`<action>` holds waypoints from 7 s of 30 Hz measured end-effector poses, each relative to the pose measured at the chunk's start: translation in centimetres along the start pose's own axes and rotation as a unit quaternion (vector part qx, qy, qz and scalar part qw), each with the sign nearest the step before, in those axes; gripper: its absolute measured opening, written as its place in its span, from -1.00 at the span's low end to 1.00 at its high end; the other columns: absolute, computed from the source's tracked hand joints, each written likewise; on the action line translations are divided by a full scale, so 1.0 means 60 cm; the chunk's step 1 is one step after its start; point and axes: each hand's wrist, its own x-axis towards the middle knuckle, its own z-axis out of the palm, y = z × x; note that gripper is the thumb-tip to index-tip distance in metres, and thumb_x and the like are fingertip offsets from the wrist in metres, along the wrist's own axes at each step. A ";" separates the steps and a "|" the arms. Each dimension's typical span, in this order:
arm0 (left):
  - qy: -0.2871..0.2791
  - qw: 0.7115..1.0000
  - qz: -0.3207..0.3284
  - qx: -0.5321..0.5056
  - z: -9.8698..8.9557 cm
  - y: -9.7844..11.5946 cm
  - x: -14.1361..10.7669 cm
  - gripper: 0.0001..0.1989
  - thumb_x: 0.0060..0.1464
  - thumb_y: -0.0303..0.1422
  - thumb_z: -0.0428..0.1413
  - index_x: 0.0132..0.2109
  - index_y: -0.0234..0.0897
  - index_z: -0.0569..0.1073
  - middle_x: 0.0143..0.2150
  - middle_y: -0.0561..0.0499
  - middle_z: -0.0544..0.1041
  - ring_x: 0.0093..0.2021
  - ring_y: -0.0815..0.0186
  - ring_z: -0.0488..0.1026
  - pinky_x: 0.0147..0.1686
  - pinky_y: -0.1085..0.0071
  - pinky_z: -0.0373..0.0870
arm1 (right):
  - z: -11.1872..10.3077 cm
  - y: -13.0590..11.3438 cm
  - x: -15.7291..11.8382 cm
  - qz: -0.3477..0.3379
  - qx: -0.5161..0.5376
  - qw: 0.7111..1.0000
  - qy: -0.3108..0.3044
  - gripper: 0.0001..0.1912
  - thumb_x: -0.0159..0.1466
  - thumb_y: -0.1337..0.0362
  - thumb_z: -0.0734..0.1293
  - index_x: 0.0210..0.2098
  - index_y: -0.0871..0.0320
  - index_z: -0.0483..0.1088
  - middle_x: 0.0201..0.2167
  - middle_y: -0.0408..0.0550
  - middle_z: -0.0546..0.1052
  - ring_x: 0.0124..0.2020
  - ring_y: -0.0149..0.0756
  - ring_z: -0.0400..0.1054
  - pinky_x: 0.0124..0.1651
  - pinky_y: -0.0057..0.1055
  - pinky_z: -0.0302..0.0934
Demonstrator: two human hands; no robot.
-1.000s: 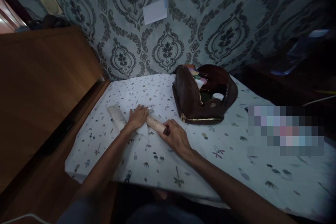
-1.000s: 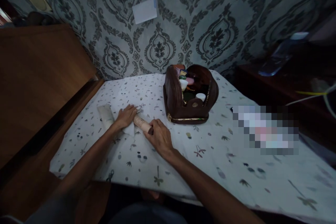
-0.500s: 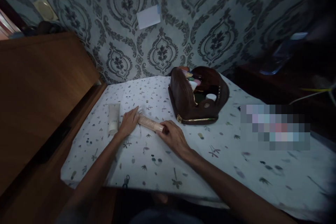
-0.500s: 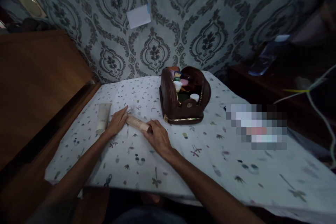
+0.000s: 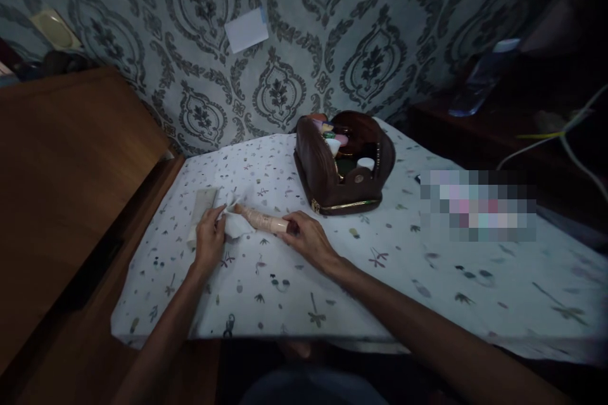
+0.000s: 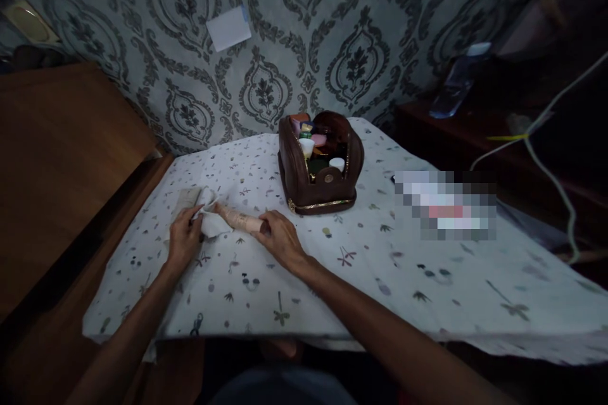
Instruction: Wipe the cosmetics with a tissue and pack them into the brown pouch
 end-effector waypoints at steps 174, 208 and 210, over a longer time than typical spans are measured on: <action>-0.034 0.989 0.099 -0.108 0.077 0.058 0.021 -0.73 0.33 -0.31 -0.05 0.01 -0.22 0.51 -0.02 -0.10 0.57 0.01 0.22 0.50 0.06 0.18 0.45 | -0.003 -0.003 0.007 -0.037 -0.105 0.994 -0.010 -0.72 0.25 0.34 0.29 -0.04 0.15 0.40 -0.16 0.01 0.45 -0.18 -0.20 0.35 -0.13 -0.34 0.24; -0.059 0.966 0.242 -0.061 0.054 0.076 -0.021 -0.59 0.31 -0.47 -0.09 0.24 -0.15 0.33 0.13 -0.16 0.44 0.16 0.18 0.37 0.13 0.13 0.40 | -0.012 -0.002 0.014 -0.056 0.000 0.998 0.030 -0.76 0.25 0.25 0.24 -0.17 0.19 0.47 -0.36 -0.01 0.50 -0.33 -0.21 0.36 -0.21 -0.30 0.26; -0.094 0.952 0.287 -0.051 0.072 0.092 -0.030 -0.53 0.30 -0.51 -0.12 0.30 -0.16 0.24 0.16 -0.20 0.42 0.20 0.15 0.33 0.14 0.08 0.39 | -0.013 -0.002 0.013 -0.058 0.001 0.998 0.019 -0.79 0.24 0.26 0.23 -0.26 0.20 0.47 -0.40 -0.02 0.50 -0.37 -0.23 0.36 -0.25 -0.32 0.25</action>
